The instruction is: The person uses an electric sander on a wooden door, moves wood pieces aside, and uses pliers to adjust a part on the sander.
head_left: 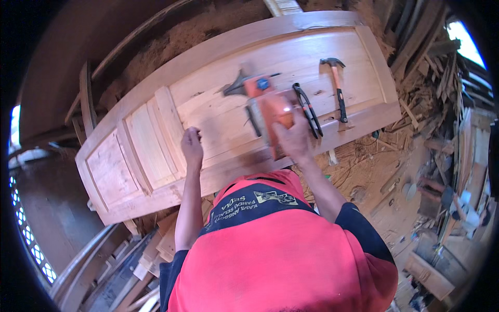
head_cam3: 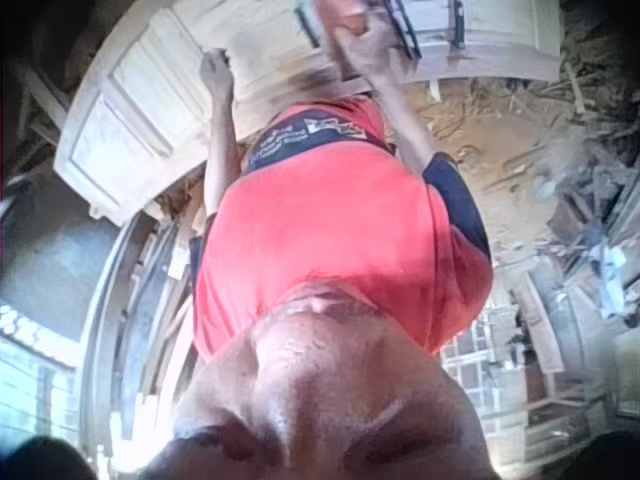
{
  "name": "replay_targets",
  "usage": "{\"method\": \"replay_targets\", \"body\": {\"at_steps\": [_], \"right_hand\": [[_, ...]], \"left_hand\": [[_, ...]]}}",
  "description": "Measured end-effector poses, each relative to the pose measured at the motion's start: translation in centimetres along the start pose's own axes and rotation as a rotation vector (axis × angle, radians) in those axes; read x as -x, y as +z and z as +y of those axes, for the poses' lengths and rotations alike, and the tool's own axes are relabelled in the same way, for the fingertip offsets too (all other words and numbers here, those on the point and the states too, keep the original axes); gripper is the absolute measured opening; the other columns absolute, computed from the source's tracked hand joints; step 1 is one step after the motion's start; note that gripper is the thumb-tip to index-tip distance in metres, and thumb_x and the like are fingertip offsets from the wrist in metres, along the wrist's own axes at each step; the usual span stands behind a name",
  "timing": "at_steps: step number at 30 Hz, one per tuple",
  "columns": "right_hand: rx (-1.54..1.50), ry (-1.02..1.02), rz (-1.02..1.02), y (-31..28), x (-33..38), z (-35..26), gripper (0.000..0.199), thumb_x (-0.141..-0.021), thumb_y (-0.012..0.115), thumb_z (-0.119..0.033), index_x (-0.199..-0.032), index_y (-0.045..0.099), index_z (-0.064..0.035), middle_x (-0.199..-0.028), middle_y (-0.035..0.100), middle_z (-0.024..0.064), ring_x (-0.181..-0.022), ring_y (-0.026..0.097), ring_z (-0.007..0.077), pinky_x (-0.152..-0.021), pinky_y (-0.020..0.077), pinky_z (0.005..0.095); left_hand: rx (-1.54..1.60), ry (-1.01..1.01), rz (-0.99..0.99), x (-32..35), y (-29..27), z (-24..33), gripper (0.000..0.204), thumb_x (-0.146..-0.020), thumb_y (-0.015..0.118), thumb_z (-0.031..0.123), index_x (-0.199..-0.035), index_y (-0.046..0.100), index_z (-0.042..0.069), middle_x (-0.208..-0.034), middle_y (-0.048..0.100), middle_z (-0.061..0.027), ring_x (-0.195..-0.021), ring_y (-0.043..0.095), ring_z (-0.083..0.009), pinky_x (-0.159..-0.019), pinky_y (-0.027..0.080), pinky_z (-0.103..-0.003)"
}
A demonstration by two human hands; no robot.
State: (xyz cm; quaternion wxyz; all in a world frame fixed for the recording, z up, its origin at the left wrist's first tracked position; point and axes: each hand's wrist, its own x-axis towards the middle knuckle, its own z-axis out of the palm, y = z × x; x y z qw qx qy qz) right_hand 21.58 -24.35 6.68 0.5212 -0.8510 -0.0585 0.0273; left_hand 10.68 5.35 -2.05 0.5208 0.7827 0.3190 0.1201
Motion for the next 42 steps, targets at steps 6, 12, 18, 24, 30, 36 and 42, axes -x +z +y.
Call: {"method": "replay_targets", "body": {"at_steps": [6,12,18,24,30,36,42], "right_hand": [[-0.013,0.012,0.126,-5.5,-0.7,1.6,0.034,-0.077,0.069,-0.005,-0.111,0.062,-0.0005,-0.088,0.063,0.0061,-0.067,0.059,0.0123,-0.052,0.0495,0.0286],[-0.085,0.262,0.213,-9.2,1.8,1.7,0.032,-0.078,0.067,-0.006,-0.109,0.063,0.0006,-0.074,0.061,0.007,-0.061,0.06,0.0171,-0.056,0.0503,0.0333],[-0.203,0.374,0.174,-9.0,4.6,1.1,0.023,-0.081,0.064,-0.003,-0.103,0.061,-0.0021,-0.067,0.056,0.0021,-0.044,0.05,0.008,-0.038,0.0407,0.0271],[-0.043,0.405,-0.015,-5.6,5.0,2.0,0.052,-0.078,0.064,-0.002,-0.13,0.059,0.0007,-0.096,0.068,0.0115,-0.066,0.065,0.0178,-0.059,0.0535,0.0328],[0.266,-0.173,-0.004,0.0,4.5,-0.4,0.06,-0.08,0.067,-0.008,-0.138,0.054,-0.0015,-0.106,0.069,0.0172,-0.081,0.069,0.0287,-0.073,0.0543,0.0388],[0.191,0.067,-0.117,2.1,4.4,-2.8,0.061,-0.082,0.068,-0.014,-0.139,0.052,-0.0005,-0.126,0.063,0.0265,-0.117,0.061,0.0418,-0.096,0.0499,0.044],[0.213,-0.032,-0.231,2.9,5.2,-3.2,0.064,-0.083,0.066,-0.014,-0.141,0.045,0.0069,-0.129,0.057,0.0327,-0.12,0.057,0.047,-0.1,0.048,0.0455]], "left_hand": [[-0.12,-0.023,-0.22,0.6,5.8,-2.8,0.031,-0.103,0.048,0.028,-0.103,0.066,0.001,-0.075,0.063,-0.0145,-0.075,0.064,-0.0241,-0.069,0.051,-0.039],[-0.589,0.295,-0.431,0.4,12.5,0.4,0.027,-0.097,0.057,0.03,-0.105,0.062,0.005,-0.105,0.063,-0.0182,-0.087,0.067,-0.0389,-0.076,0.054,-0.049],[-0.721,0.434,-0.523,0.1,13.7,-2.0,0.024,-0.096,0.056,0.029,-0.106,0.056,0.008,-0.104,0.058,-0.0181,-0.085,0.067,-0.0354,-0.071,0.056,-0.048],[-0.506,0.124,-0.476,1.2,8.4,-1.6,0.028,-0.096,0.053,0.022,-0.118,0.054,0.005,-0.103,0.066,-0.0212,-0.091,0.066,-0.0403,-0.078,0.055,-0.047],[-0.181,-0.063,-0.078,7.2,-2.7,-9.8,0.032,-0.094,0.052,0.012,-0.122,0.063,0.002,-0.092,0.068,-0.0152,-0.085,0.067,-0.0253,-0.077,0.053,-0.036],[0.523,-0.675,0.33,12.7,-10.4,-11.6,0.02,-0.096,0.05,0.013,-0.102,0.065,0.002,-0.071,0.056,-0.0023,-0.055,0.05,-0.0093,-0.048,0.041,-0.024],[0.678,-0.719,0.379,13.2,-11.5,-10.3,0.017,-0.097,0.051,0.017,-0.092,0.062,0.005,-0.066,0.051,-0.0002,-0.048,0.043,-0.0078,-0.042,0.034,-0.024]]}}
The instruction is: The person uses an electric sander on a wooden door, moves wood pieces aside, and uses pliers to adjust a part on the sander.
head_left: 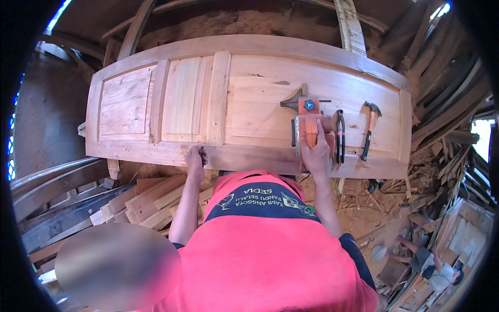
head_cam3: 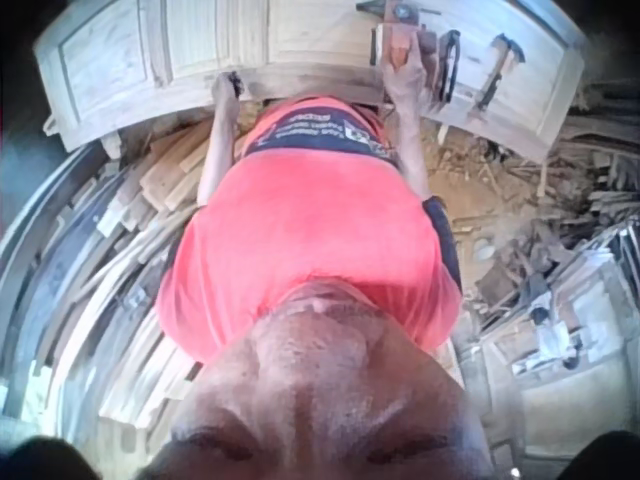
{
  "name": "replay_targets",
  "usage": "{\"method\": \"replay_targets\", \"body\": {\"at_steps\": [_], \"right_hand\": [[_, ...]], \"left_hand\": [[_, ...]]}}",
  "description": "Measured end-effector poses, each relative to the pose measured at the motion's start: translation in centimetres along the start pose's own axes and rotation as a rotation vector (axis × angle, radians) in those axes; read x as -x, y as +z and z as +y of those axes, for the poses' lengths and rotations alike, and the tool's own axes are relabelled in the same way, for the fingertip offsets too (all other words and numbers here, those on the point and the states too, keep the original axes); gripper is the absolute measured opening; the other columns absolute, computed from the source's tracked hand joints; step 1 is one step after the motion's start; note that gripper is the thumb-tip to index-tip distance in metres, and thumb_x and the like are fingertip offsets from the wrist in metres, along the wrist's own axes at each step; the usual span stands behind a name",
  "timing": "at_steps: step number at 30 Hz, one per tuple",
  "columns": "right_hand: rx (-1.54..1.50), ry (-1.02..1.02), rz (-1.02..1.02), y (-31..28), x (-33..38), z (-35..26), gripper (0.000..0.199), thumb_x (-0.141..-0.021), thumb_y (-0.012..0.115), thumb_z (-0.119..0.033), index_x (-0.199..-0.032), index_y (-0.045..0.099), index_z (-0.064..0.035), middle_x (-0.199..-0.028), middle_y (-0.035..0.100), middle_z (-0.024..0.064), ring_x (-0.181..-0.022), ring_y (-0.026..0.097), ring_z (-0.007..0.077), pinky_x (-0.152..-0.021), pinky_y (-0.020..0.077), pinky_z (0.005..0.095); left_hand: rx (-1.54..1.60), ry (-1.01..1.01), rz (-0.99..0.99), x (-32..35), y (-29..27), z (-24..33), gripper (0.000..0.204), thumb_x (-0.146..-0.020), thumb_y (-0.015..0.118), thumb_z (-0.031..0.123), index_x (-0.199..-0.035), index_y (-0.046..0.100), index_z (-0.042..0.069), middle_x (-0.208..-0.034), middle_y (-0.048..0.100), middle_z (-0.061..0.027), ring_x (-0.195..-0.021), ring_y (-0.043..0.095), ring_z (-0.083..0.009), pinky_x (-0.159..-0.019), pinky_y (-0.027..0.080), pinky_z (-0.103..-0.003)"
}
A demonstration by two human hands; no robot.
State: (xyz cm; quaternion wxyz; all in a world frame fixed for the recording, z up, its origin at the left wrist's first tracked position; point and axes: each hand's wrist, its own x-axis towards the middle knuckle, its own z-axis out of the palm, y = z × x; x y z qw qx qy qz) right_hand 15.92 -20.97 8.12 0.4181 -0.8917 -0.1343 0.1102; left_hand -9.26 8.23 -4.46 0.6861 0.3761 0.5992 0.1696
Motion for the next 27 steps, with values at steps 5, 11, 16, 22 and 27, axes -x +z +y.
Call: {"method": "replay_targets", "body": {"at_steps": [5,11,16,22,27], "right_hand": [[0.038,-0.118,0.027,0.7,1.3,0.4,0.068,-0.082,0.064,-0.014,-0.141,0.041,0.0103,-0.13,0.055,0.0359,-0.121,0.056,0.0473,-0.101,0.0471,0.0463],[0.349,-0.136,0.28,2.0,5.6,1.4,0.07,-0.08,0.075,-0.024,-0.14,0.049,0.0017,-0.113,0.059,0.025,-0.107,0.058,0.0441,-0.094,0.0484,0.0498],[0.317,-0.042,0.538,3.0,12.0,1.1,0.066,-0.08,0.076,-0.02,-0.137,0.052,0.0013,-0.123,0.054,0.0228,-0.118,0.05,0.038,-0.104,0.0394,0.0495],[0.097,0.072,0.708,5.0,22.0,0.7,0.031,-0.082,0.071,-0.013,-0.111,0.068,-0.003,-0.095,0.064,0.0134,-0.093,0.064,0.0309,-0.083,0.0528,0.0409],[-0.398,0.227,0.497,7.7,29.9,2.5,0.029,-0.086,0.073,-0.02,-0.108,0.071,-0.0014,-0.09,0.066,0.0153,-0.081,0.067,0.0252,-0.075,0.0542,0.037]], "left_hand": [[-0.14,0.088,-0.217,-0.7,0.7,0.9,0.018,-0.097,0.053,0.018,-0.086,0.061,0.005,-0.065,0.05,0.0001,-0.049,0.044,-0.0077,-0.042,0.034,-0.024],[-0.298,0.063,-0.39,-1.2,-1.2,0.4,0.02,-0.101,0.05,0.017,-0.102,0.064,0.003,-0.07,0.054,-0.0003,-0.054,0.051,-0.0091,-0.048,0.041,-0.025],[-0.504,0.04,-0.615,-0.8,-1.6,0.1,0.022,-0.101,0.046,0.012,-0.11,0.062,0.0,-0.077,0.057,-0.0024,-0.06,0.055,-0.0101,-0.055,0.045,-0.025],[-0.84,0.048,-1.211,3.5,2.9,-1.2,0.039,-0.101,0.044,0.004,-0.139,0.049,-0.002,-0.096,0.063,-0.0089,-0.079,0.062,-0.015,-0.074,0.054,-0.028],[-1.004,-0.111,-1.727,13.9,7.3,-4.4,0.061,-0.102,0.049,0.003,-0.156,0.021,0.004,-0.119,0.066,-0.0172,-0.106,0.067,-0.0221,-0.09,0.055,-0.032]]}}
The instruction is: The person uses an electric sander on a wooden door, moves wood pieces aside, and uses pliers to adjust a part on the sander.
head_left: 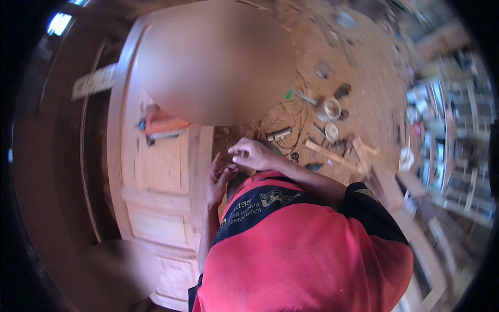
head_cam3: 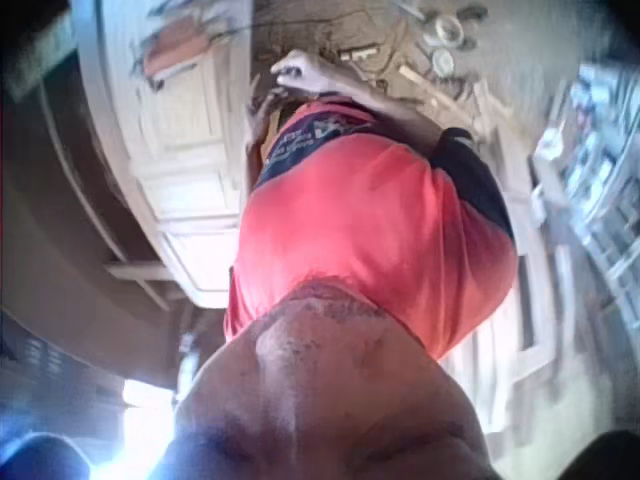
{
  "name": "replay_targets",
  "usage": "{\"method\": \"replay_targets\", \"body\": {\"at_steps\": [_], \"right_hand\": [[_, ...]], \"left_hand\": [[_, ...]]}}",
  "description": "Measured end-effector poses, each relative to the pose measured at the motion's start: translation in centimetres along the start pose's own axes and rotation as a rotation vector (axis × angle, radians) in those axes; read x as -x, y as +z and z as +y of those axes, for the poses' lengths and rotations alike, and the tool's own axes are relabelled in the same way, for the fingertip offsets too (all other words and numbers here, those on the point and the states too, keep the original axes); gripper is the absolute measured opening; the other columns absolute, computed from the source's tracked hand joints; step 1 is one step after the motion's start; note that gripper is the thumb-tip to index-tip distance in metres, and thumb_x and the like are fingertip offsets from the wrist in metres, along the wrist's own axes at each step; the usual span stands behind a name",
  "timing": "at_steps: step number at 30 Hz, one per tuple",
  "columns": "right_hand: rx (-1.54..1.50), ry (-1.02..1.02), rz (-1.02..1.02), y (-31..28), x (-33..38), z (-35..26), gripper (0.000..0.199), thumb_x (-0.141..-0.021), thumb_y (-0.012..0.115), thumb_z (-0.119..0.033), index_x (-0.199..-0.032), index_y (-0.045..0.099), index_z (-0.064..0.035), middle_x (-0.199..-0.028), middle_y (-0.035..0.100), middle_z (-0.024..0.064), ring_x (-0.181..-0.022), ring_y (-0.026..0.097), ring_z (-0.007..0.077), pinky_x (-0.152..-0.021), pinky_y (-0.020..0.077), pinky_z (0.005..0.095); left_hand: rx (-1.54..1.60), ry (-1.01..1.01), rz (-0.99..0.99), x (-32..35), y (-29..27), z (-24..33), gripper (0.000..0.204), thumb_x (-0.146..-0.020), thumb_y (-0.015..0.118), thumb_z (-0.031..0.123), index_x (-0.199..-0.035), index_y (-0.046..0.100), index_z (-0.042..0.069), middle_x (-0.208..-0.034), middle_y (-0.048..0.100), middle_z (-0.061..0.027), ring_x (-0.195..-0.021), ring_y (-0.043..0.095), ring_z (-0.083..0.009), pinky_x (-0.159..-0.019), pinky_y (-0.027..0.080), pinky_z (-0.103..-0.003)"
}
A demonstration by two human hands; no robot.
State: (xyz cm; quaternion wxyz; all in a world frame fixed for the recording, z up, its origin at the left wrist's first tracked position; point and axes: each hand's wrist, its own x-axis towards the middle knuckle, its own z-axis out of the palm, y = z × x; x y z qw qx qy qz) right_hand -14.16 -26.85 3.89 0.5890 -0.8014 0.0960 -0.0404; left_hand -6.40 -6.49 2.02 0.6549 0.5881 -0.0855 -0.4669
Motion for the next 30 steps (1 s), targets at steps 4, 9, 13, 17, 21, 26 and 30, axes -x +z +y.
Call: {"method": "replay_targets", "body": {"at_steps": [4,9,13,17,21,26,30], "right_hand": [[0.033,0.036,0.08,-5.0,3.8,2.1,0.031,-0.088,0.071,-0.023,-0.107,0.072,0.0006,-0.097,0.069,0.0201,-0.089,0.068,0.0318,-0.08,0.0541,0.0397],[-0.006,0.204,0.319,-13.4,7.0,5.9,0.033,-0.09,0.07,-0.026,-0.107,0.072,0.0023,-0.1,0.072,0.0197,-0.093,0.07,0.0329,-0.084,0.0539,0.04],[-0.243,0.252,0.352,-20.0,6.1,11.2,0.028,-0.092,0.071,-0.023,-0.107,0.073,0.0001,-0.089,0.074,0.0112,-0.079,0.068,0.0171,-0.074,0.0526,0.031],[-0.337,0.163,0.267,-28.8,1.9,14.9,0.024,-0.092,0.071,-0.022,-0.101,0.074,0.0,-0.085,0.076,0.0069,-0.073,0.065,0.0107,-0.07,0.0521,0.0294],[-0.278,0.078,0.293,-37.7,0.1,17.1,0.023,-0.091,0.07,-0.022,-0.101,0.074,-0.0009,-0.087,0.075,0.0083,-0.075,0.067,0.0143,-0.07,0.0525,0.0308],[-0.16,0.209,0.69,-47.6,5.2,15.2,0.021,-0.092,0.068,-0.02,-0.099,0.07,-0.0003,-0.089,0.071,0.0112,-0.082,0.068,0.0188,-0.075,0.0524,0.0343],[-0.066,0.371,1.062,-52.6,10.5,15.3,0.019,-0.093,0.069,-0.018,-0.1,0.071,-0.0011,-0.085,0.071,0.0076,-0.075,0.065,0.0133,-0.07,0.0518,0.0299]], "left_hand": [[-0.056,-0.084,-0.361,-5.9,6.8,2.7,0.082,-0.098,0.06,0.002,-0.159,0.007,0.01,-0.127,0.061,-0.0204,-0.106,0.067,-0.0264,-0.093,0.056,-0.038],[-0.23,-0.181,-0.637,-14.6,15.6,4.9,0.091,-0.095,0.063,0.0,-0.16,0.001,0.012,-0.124,0.062,-0.0203,-0.104,0.067,-0.0266,-0.09,0.057,-0.037],[-0.25,-0.356,-0.779,-22.5,21.5,5.8,0.096,-0.094,0.063,-0.005,-0.159,-0.007,0.01,-0.117,0.065,-0.0227,-0.105,0.066,-0.0241,-0.09,0.055,-0.035],[-0.326,-0.373,-0.853,-31.5,26.2,7.1,0.097,-0.094,0.064,-0.003,-0.159,-0.008,0.01,-0.12,0.065,-0.023,-0.105,0.067,-0.0263,-0.091,0.055,-0.038],[-0.355,-0.499,-0.865,-38.8,33.7,9.6,0.092,-0.094,0.063,-0.002,-0.16,0.001,0.016,-0.119,0.065,-0.0232,-0.106,0.068,-0.0296,-0.092,0.056,-0.04],[-0.559,-0.451,-1.06,-46.2,46.8,9.5,0.061,-0.094,0.065,0.002,-0.148,0.037,0.007,-0.112,0.07,-0.0141,-0.097,0.07,-0.0227,-0.085,0.057,-0.035],[-0.665,-0.33,-1.251,-49.8,56.4,7.0,0.027,-0.092,0.07,0.007,-0.115,0.063,-0.003,-0.099,0.072,-0.0093,-0.088,0.069,-0.0144,-0.078,0.055,-0.028]]}}
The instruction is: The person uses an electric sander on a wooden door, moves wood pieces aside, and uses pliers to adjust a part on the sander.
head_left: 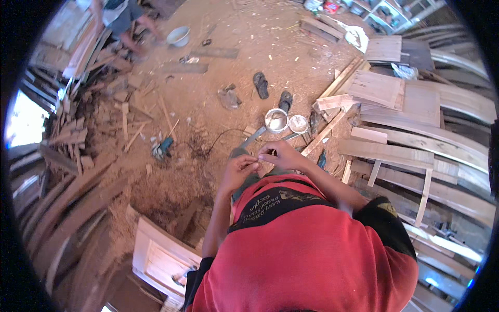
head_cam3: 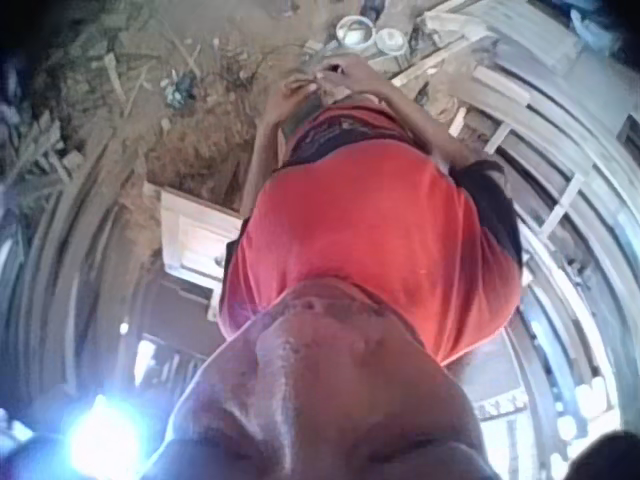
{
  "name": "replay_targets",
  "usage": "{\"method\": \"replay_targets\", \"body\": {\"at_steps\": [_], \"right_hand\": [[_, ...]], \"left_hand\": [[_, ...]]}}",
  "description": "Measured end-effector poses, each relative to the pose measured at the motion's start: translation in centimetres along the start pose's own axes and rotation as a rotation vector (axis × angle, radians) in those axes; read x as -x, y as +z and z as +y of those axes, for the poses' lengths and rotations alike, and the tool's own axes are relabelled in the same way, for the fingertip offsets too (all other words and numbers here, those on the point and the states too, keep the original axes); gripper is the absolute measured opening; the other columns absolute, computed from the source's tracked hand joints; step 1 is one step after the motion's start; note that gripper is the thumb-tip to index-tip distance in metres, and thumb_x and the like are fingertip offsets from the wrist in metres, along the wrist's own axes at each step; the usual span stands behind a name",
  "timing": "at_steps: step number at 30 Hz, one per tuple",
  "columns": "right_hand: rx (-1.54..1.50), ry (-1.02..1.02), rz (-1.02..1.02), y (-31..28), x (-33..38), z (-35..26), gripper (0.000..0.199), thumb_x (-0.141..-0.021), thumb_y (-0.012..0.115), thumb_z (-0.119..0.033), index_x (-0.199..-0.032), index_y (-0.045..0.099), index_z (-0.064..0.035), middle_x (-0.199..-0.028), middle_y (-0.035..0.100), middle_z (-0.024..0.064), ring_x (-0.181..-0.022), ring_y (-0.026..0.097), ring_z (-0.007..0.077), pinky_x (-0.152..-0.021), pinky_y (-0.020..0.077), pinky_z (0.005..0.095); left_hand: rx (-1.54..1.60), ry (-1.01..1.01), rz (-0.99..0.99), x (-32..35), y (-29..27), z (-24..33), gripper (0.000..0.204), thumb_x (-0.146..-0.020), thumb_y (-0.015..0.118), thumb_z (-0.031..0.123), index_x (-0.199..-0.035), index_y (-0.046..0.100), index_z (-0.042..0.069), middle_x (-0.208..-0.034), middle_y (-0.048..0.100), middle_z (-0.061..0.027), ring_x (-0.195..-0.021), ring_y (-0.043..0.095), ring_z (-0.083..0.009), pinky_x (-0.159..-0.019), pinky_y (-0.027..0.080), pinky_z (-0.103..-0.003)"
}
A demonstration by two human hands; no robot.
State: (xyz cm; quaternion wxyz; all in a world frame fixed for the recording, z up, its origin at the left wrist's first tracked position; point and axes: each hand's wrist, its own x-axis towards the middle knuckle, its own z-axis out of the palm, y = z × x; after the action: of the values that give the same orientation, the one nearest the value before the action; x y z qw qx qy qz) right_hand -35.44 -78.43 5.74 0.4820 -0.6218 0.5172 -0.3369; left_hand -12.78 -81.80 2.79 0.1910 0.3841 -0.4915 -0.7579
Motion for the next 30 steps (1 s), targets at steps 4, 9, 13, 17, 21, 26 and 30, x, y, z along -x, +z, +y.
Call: {"method": "replay_targets", "body": {"at_steps": [4,9,13,17,21,26,30], "right_hand": [[-0.076,0.14,0.186,-4.9,-2.6,0.5,0.018,-0.09,0.07,-0.016,-0.099,0.072,-0.0009,-0.089,0.073,0.0129,-0.08,0.069,0.0211,-0.074,0.0537,0.0349],[-0.066,0.132,0.392,-10.8,-8.3,3.2,0.017,-0.091,0.069,-0.015,-0.101,0.072,-0.001,-0.087,0.073,0.0125,-0.079,0.069,0.0206,-0.073,0.0534,0.0349],[0.084,0.073,0.431,-17.1,-16.4,6.5,0.016,-0.091,0.069,-0.017,-0.098,0.071,-0.0018,-0.083,0.071,0.0131,-0.079,0.07,0.0202,-0.072,0.0525,0.0357],[-0.028,0.143,0.581,-25.4,-23.4,9.0,0.016,-0.09,0.069,-0.016,-0.096,0.07,-0.0014,-0.086,0.071,0.012,-0.077,0.069,0.0207,-0.074,0.0532,0.0346],[0.008,0.261,1.054,-33.7,-25.7,14.1,0.014,-0.092,0.067,-0.012,-0.095,0.069,0.0015,-0.079,0.069,0.0055,-0.073,0.064,0.0121,-0.067,0.0523,0.0294],[0.234,0.842,1.264,-35.9,-20.7,30.6,0.025,-0.088,0.068,-0.023,-0.086,0.068,0.0018,-0.079,0.071,0.0124,-0.074,0.069,0.0245,-0.066,0.0536,0.0407],[0.285,1.584,0.934,-32.2,-16.5,40.5,0.023,-0.083,0.062,-0.023,-0.092,0.075,-0.0066,-0.097,0.073,0.0197,-0.093,0.072,0.0341,-0.077,0.0571,0.046]], "left_hand": [[-0.124,0.062,-0.152,-8.9,0.3,3.8,0.014,-0.093,0.069,0.008,-0.102,0.067,-0.003,-0.092,0.073,-0.0072,-0.085,0.067,-0.0113,-0.077,0.053,-0.026],[-0.355,0.072,-0.324,-20.5,-1.1,9.3,0.015,-0.093,0.07,0.013,-0.101,0.07,0.0,-0.093,0.072,-0.0021,-0.085,0.064,-0.0086,-0.077,0.052,-0.028],[-0.32,-0.004,-0.397,-31.7,-4.4,12.4,0.014,-0.095,0.067,0.011,-0.098,0.069,-0.002,-0.09,0.072,-0.003,-0.083,0.064,-0.0086,-0.077,0.051,-0.027],[-0.438,0.124,-0.437,-43.2,-4.0,20.7,0.012,-0.093,0.067,0.011,-0.101,0.068,0.002,-0.079,0.066,0.0001,-0.073,0.059,-0.009,-0.069,0.049,-0.029],[-0.804,0.255,-0.228,-54.4,-5.6,28.0,0.017,-0.092,0.062,0.006,-0.108,0.063,0.007,-0.066,0.051,0.0018,-0.061,0.047,-0.0105,-0.056,0.04,-0.032],[-0.706,0.368,-0.097,-68.5,-6.5,32.6,0.025,-0.09,0.057,0.002,-0.114,0.059,0.007,-0.06,0.039,-0.0015,-0.055,0.04,-0.0139,-0.053,0.037,-0.032],[-0.877,0.36,-0.067,-81.0,-8.3,30.6,0.034,-0.084,0.056,-0.002,-0.116,0.06,0.007,-0.066,0.042,-0.0075,-0.063,0.047,-0.0197,-0.058,0.04,-0.036]]}}
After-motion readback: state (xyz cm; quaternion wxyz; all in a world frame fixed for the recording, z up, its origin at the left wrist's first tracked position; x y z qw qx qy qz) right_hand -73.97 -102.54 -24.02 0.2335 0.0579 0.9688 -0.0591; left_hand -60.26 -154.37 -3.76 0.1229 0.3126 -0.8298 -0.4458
